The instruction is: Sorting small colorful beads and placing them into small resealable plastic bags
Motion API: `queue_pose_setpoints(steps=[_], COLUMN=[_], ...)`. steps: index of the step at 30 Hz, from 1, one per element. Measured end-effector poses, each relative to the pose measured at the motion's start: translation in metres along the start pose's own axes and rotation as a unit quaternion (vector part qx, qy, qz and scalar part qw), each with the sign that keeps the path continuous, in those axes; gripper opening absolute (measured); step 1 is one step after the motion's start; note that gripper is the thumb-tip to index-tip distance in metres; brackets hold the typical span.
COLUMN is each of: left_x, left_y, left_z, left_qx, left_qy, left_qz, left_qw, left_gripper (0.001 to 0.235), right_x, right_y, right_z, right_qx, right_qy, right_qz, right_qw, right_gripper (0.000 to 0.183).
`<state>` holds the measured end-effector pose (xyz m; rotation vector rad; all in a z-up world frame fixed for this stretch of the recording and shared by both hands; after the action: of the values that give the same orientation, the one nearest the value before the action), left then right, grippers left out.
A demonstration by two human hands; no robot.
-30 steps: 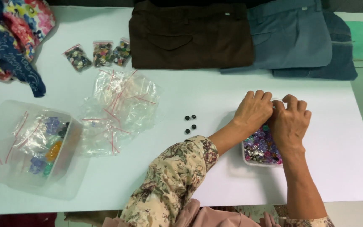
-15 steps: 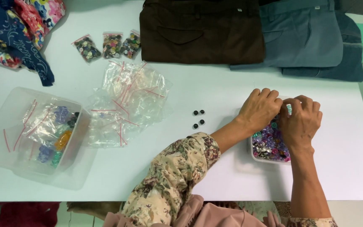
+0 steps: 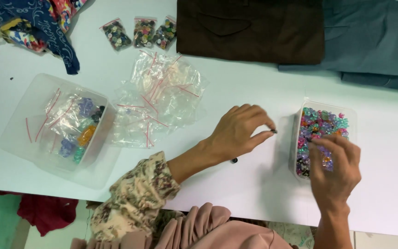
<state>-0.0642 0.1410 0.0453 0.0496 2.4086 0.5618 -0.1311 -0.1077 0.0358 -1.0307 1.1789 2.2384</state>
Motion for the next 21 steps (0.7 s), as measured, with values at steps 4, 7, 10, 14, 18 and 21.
queue_pose_setpoints(steps=[4,7,10,14,18,21], left_x=[0.055,0.092,0.122,0.143,0.141,0.143], left_y=[0.033,0.046,0.051,0.049,0.048,0.044], left_z=[0.002,0.003,-0.001,0.001,0.000,0.003], left_qx=[-0.007,-0.031,-0.067,-0.088,-0.121,-0.136], left_qy=[0.023,0.025,0.050,0.079,0.040,0.023], left_qz=[0.006,-0.025,-0.025,-0.031,-0.056,-0.064], left_qw=[1.000,0.999,0.996,0.992,0.990,0.988], left_gripper=[0.006,0.009,0.013,0.013,0.007,0.002], right_x=[0.031,0.050,0.055,0.071,0.077,0.079], right_y=[-0.008,-0.022,-0.032,-0.047,-0.054,-0.055], right_z=[0.031,0.056,0.084,0.098,0.099,0.097], right_qx=[-0.034,-0.084,-0.097,-0.136,-0.131,-0.123], right_qy=[0.017,-0.002,0.009,0.001,0.009,0.013], right_qz=[0.033,0.077,0.111,0.141,0.139,0.144], right_qw=[0.999,0.994,0.989,0.981,0.981,0.982], right_gripper=[0.019,0.021,0.016,0.015,0.013,0.013])
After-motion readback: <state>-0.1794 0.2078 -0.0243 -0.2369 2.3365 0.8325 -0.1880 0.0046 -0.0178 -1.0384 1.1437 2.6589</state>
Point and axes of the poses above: each hand's wrist, its own x-axis away from the middle knuckle, its own y-axis out of the back of the hand, z = x × y, the point moved 2 cm from there along -x, towards the middle knuckle, and after that the axes turned 15 degrees about -z, right-handed, at the moved point
